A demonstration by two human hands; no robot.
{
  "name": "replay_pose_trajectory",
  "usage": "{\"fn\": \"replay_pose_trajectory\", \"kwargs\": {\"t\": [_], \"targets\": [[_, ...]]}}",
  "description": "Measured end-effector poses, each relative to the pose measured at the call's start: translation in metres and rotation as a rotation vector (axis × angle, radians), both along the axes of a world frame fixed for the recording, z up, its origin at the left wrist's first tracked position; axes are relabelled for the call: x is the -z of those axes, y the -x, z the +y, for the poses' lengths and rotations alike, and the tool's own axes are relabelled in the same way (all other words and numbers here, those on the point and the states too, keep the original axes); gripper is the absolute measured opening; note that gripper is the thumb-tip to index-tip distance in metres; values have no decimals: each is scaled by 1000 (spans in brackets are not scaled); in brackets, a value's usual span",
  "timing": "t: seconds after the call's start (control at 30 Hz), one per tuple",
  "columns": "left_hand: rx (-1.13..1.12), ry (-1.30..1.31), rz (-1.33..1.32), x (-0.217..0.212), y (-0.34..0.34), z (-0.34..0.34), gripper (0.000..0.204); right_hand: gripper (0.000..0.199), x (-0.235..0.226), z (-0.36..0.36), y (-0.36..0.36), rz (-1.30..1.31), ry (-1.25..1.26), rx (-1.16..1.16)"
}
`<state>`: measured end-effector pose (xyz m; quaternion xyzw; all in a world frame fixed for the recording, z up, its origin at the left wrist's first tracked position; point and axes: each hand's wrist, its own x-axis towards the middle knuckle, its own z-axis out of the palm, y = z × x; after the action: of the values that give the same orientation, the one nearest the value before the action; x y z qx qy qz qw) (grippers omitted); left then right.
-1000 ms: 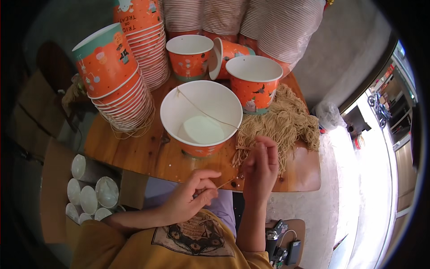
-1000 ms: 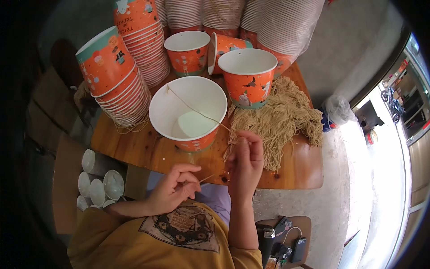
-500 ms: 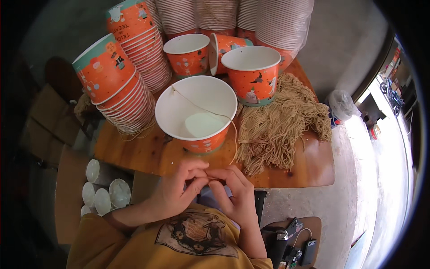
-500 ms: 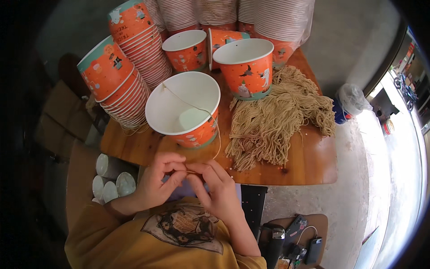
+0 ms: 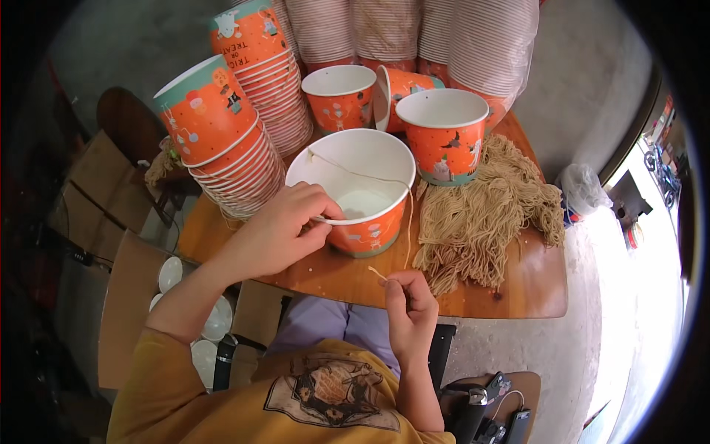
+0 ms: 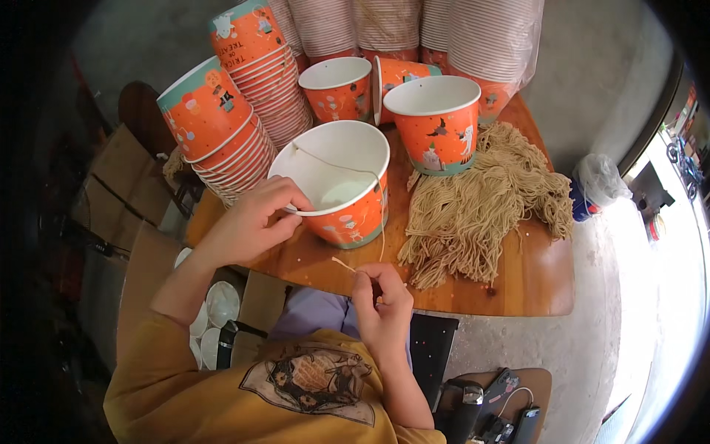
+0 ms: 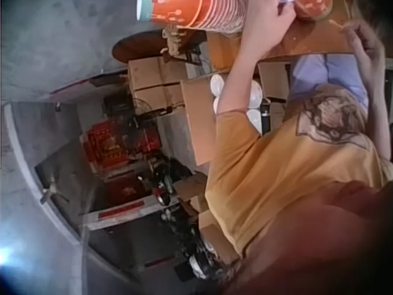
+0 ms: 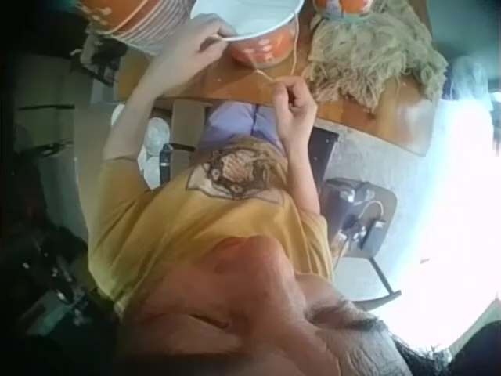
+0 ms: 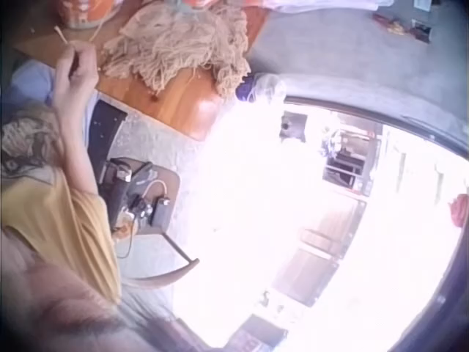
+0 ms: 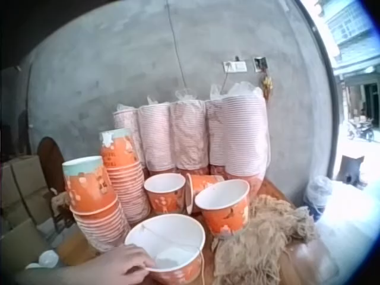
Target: Threading and tying thin strings through holes in paper buckets for packaging.
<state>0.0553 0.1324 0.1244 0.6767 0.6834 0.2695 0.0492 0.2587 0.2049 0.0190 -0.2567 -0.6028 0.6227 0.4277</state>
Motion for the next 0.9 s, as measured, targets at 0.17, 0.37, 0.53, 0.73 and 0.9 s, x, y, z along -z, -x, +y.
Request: {"fn": "replay_pose_trajectory", "kwargs": {"t": [0.17,0.37,0.53,0.73,0.9], "targets": [[-79,203,-400,-20,5,7,14,6,-3,-4,7,14,27,-36],[-42,247,-510,-22,23,5,14,6,1,-4,15,23,41,-12],[-20,236,-361,-26,25,0,21,8,-14,18,11,183,-49,220],[38,312,-282,-30,27,-3,26,9,-17,36,-11,399,-73,461],[54,322,-203,-28,16,-1,30,10,-17,30,-11,405,3,432]]}}
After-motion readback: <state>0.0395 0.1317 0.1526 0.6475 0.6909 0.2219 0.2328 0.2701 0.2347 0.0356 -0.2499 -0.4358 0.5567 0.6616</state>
